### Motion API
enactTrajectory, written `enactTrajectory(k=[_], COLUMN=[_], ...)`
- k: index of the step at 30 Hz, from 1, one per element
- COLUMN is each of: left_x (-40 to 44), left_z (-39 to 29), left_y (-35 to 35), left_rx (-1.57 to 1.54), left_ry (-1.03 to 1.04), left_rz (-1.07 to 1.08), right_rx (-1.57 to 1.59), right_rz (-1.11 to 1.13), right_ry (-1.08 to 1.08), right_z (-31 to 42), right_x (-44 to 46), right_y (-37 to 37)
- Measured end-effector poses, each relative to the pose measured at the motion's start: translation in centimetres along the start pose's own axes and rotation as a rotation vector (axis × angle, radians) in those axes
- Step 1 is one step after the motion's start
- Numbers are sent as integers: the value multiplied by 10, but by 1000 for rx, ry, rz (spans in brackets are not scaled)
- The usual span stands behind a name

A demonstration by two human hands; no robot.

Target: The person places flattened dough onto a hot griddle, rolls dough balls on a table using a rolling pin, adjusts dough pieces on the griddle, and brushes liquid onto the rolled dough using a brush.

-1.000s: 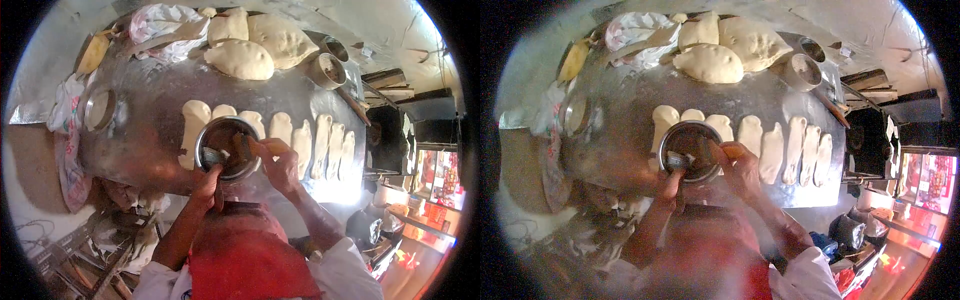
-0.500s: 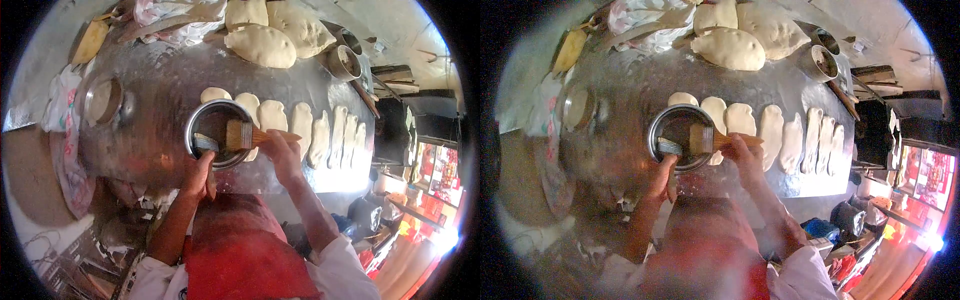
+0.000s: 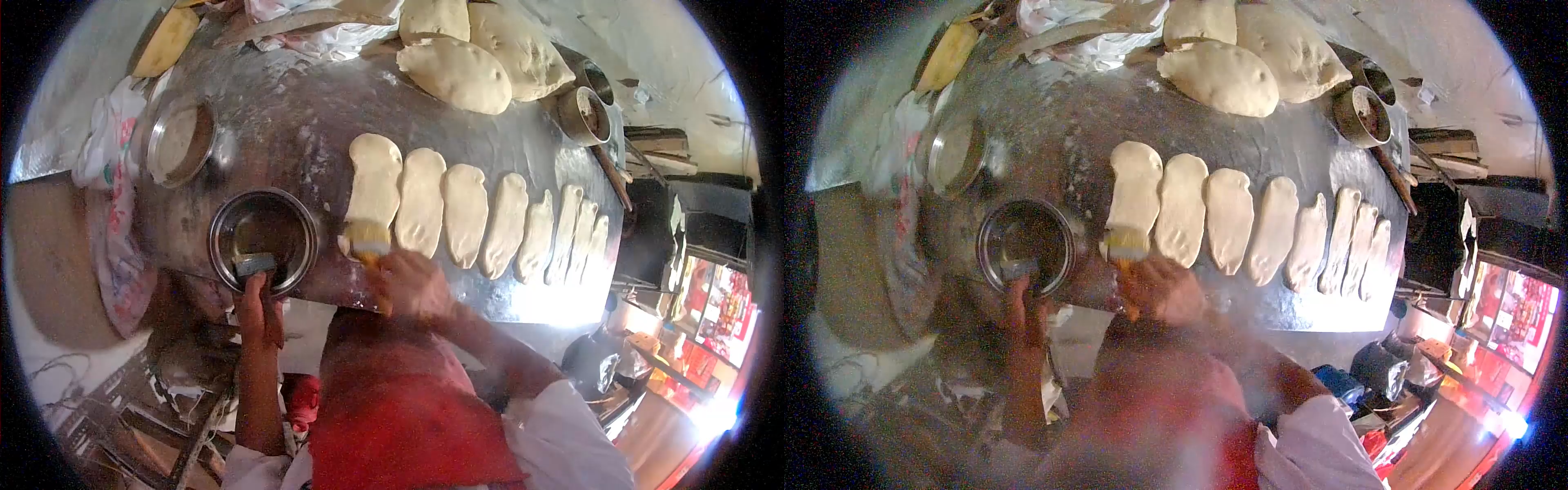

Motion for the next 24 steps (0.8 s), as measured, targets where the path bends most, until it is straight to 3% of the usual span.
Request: enactTrajectory(k=[2, 3, 5, 6, 7, 10, 13, 14, 15, 17, 18, 19, 21, 23, 24], left_x=[-16, -16, -13, 1, -3, -12, -11, -8, -7, -7, -5, -4, -9, -6, -6], left_z=[-20, -17, -9, 10, 4, -13, -14, -21, -24, -24, -27, -29, -26, -32, -35], left_y=[20, 19, 15, 12, 16, 27, 27, 32, 36, 42, 44, 46, 45, 46, 47], left_rx=[-266, -267, 72, -118, -115, -230, -32, -127, -218, -191, -170, -167, 9, 22, -45], left_ry=[-27, -28, 97, 55, 56, 28, 66, -99, -263, -282, -297, -287, -38, -73, -201], left_rz=[-14, -15, 139, 140, 141, 174, 111, 103, 94, 87, 72, 83, 211, 232, 207], right_rx=[22, 23, -89, -103, -118, -67, -57, -85, -60, -95, -72, -122, -96, -70, -44], right_rz=[-101, -99, -143, -205, -268, -128, -51, -39, -169, -312, -213, -132, -51, -79, -106], right_ry=[-93, -93, 56, 14, -26, 20, 24, 40, 88, 225, 296, 228, 179, 167, 148], right_z=[8, 4, -19, -43, -61, -35, -7, -2, -32, -55, -60, -60, -25, -9, -2], right_x=[-3, 6, 47, 67, 76, 25, 3, -1, -8, 22, 9, -21, -62, -68, -70], right_y=[-1, -4, -14, -10, -2, 1, -29, -40, -34, -42, -34, -19, -14, -21, -28])
Point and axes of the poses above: each hand's wrist, its own x-axis towards the middle knuckle, its own y-axis out of the palm, z = x × y, the point moved 1 cm from there along x, towards the middle knuckle, and after that the axes turned 5 degrees about x, right-handed, at the moved point
